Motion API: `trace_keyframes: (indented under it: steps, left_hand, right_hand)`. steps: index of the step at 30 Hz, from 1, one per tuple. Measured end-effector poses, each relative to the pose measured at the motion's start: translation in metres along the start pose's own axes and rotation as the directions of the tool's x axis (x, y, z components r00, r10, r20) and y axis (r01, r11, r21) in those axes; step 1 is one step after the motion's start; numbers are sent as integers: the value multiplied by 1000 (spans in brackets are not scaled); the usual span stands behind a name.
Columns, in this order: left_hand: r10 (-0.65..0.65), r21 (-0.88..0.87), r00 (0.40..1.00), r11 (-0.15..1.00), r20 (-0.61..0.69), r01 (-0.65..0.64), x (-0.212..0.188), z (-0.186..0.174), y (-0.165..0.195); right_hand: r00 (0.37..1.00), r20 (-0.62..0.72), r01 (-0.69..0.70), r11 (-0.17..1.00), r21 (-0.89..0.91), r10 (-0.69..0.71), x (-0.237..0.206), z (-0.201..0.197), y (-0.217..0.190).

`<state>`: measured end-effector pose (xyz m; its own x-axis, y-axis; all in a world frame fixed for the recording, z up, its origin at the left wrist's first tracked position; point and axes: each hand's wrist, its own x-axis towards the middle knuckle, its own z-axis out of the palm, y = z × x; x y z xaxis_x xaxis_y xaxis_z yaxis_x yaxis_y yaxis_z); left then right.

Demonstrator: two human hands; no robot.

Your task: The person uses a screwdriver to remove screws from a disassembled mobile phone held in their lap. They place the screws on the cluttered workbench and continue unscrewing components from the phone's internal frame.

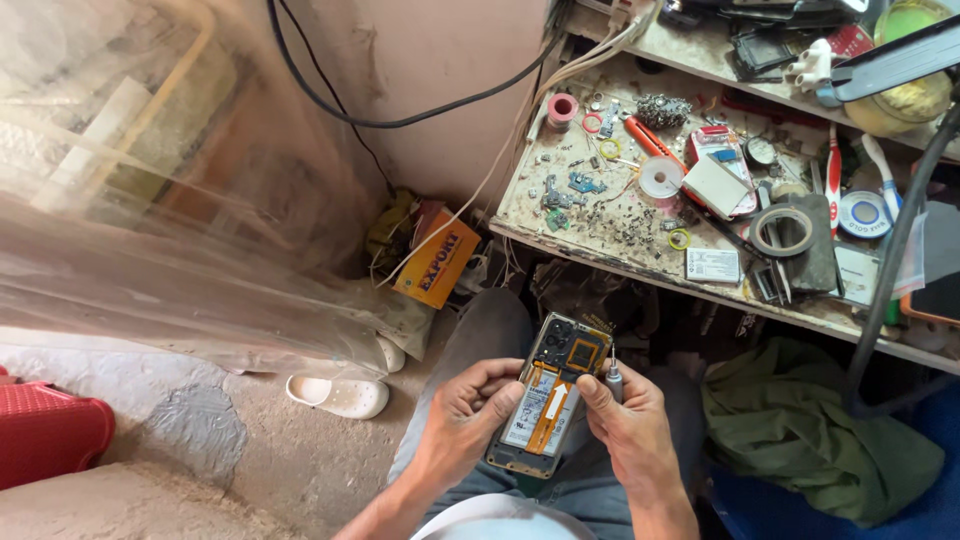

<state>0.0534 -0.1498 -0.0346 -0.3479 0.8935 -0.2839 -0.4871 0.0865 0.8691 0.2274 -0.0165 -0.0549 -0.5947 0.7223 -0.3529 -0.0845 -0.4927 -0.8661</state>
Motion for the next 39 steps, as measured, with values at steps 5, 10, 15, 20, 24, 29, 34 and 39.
trace_keyframes:
  steps: [5,10,15,20,24,29,34,39]
  left_hand:
    - [-3,-20,1000,1000,4,3,-3,0,1]
    - [22,8,1000,1000,12,-22,-5,-1,0]
    - [56,-17,998,998,17,-55,-5,1,-1]
    - [55,-14,998,998,17,-55,-7,2,0]
    - [68,-44,997,997,23,-67,-9,5,1]
    - [135,116,991,984,4,-134,-10,11,6]
    - [203,270,979,943,-11,-193,-14,15,16]
    - [239,327,971,917,3,-227,-16,18,23]
  right_hand:
    - [1000,14,12,1000,-3,-12,-1,2,-1]
    - [1000,28,13,1000,-12,-13,1,2,-1]
    - [999,42,-4,999,33,2,2,3,0]
    - [999,53,5,1000,25,-6,2,2,0]
    - [998,58,-19,1000,24,18,4,0,3]
    - [993,95,-77,990,121,65,11,-3,13]
    - [988,135,-99,985,139,80,15,-6,20]
    - [985,154,-107,982,154,83,14,-6,21]
